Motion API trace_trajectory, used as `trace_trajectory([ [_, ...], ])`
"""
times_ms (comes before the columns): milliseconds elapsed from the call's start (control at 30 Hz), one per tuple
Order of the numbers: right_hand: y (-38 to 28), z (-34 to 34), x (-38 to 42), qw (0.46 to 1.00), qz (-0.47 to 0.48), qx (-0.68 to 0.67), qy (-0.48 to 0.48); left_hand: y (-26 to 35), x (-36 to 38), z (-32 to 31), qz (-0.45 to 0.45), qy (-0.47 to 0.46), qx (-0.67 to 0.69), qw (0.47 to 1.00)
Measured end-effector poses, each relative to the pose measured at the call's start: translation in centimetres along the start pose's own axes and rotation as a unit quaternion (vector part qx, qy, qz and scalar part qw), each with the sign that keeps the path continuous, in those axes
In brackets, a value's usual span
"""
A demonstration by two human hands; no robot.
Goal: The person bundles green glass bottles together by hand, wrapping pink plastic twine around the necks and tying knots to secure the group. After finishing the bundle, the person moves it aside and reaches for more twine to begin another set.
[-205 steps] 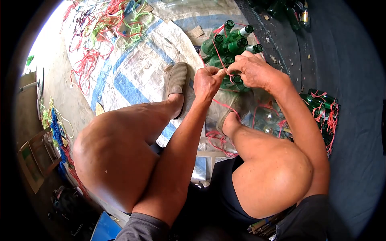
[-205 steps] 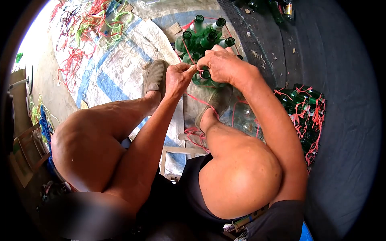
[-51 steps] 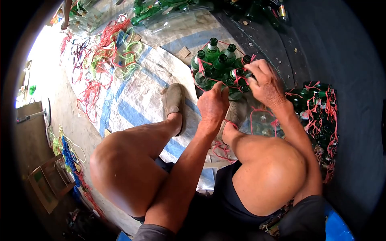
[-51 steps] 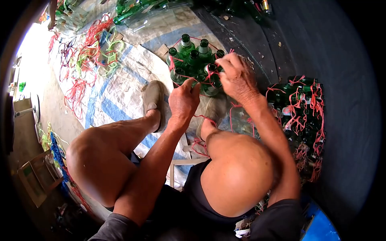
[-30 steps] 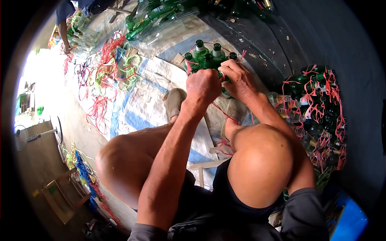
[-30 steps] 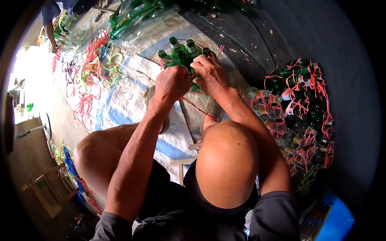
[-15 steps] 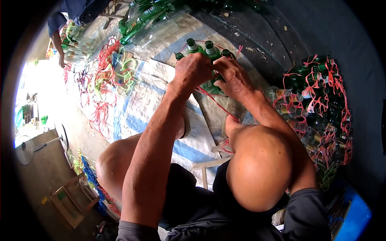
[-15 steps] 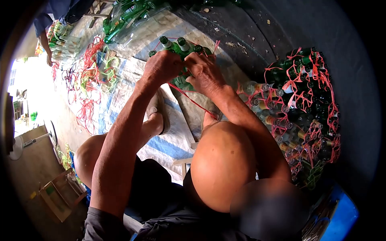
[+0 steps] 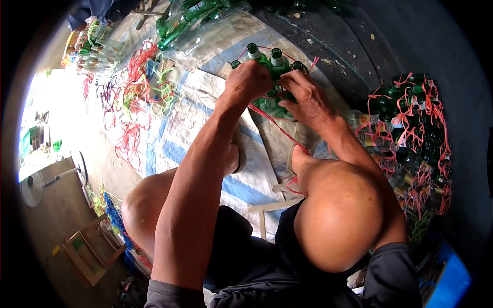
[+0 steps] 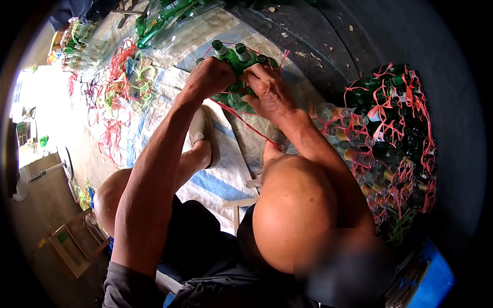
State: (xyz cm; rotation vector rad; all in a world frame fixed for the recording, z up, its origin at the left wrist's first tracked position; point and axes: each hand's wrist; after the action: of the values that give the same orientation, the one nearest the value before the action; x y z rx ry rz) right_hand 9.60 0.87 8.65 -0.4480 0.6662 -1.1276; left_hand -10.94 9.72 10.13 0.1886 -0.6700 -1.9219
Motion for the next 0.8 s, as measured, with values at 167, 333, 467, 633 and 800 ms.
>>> trace_trajectory([
  [167, -0.2, 0.2, -0.1, 1.000, 0.002, -0.001, 0.000, 0.5, 0.5, -0.4, 0.033, 0.009, -0.064, 0.997],
  [333, -0.1, -0.1, -0.1, 1.000, 0.013, 0.010, 0.008, 1.7, 1.5, -0.3, 0.084, 0.034, -0.076, 0.993],
  [467, -0.3, -0.4, 0.1, 0.999, 0.018, 0.015, 0.029, 2.2, 2.9, -0.6, 0.136, 0.062, -0.085, 0.985],
  [633, -0.3, -0.8, -0.1, 0.998, 0.032, 0.001, 0.050, 2.4, 4.4, -1.4, 0.136, 0.102, -0.082, 0.982],
  [800, -0.3, -1.2, -0.3, 0.998, 0.011, -0.031, 0.058, 2.4, 5.8, -2.5, 0.181, 0.142, -0.055, 0.972],
])
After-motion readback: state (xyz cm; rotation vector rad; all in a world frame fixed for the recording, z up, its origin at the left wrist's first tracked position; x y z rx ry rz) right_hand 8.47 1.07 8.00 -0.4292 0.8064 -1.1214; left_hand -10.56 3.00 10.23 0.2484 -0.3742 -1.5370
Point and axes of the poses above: each hand's wrist, its own x-axis away from the middle knuckle, its own z-axis out of the back of the hand, y = z × x, and after that the axes turned 4 degrees about -z, right-handed
